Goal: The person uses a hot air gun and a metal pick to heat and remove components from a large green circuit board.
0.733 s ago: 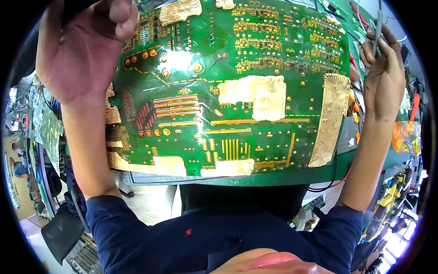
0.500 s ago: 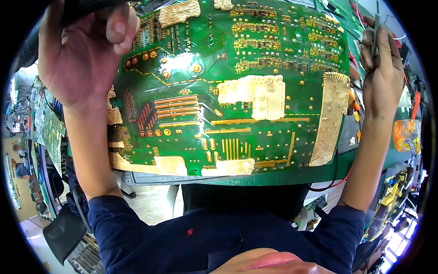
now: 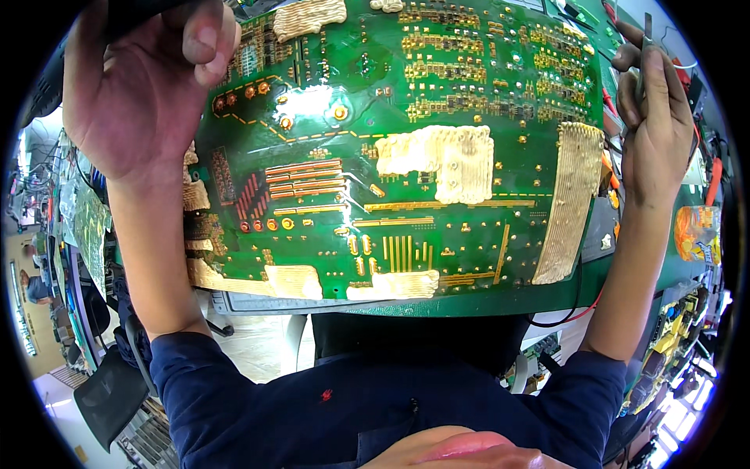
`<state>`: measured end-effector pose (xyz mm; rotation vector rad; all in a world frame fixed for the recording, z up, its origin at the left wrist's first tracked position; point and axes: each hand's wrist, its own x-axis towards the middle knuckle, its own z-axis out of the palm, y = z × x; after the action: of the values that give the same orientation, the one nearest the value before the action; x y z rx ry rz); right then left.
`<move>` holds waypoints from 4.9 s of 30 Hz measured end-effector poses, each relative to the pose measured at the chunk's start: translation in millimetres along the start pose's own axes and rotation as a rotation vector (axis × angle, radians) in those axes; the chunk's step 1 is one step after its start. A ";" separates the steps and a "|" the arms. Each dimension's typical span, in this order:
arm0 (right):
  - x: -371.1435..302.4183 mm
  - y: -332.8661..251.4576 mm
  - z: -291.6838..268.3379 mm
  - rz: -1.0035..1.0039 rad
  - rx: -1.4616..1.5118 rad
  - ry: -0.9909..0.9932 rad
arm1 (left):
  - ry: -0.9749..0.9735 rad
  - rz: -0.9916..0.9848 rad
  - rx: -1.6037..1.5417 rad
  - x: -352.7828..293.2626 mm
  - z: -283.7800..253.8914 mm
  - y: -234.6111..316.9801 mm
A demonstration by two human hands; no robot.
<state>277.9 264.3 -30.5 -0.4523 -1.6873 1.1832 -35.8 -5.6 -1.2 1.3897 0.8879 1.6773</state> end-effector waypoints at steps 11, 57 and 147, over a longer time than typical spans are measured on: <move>-7.6 -7.5 6.4 -0.154 -0.208 0.056 | 0.104 0.014 -0.092 -1.3 5.3 2.4; -30.8 -36.3 26.4 -0.509 -0.590 -0.489 | 0.011 0.021 -0.079 -40.7 -48.3 5.4; -29.6 -26.9 42.1 -0.630 -0.718 -0.461 | -0.002 0.147 -0.011 -70.7 -190.0 -14.2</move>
<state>260.4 209.3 -23.8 -0.0346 -2.4068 0.1951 -213.5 -69.2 -76.4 1.4790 0.7903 1.7873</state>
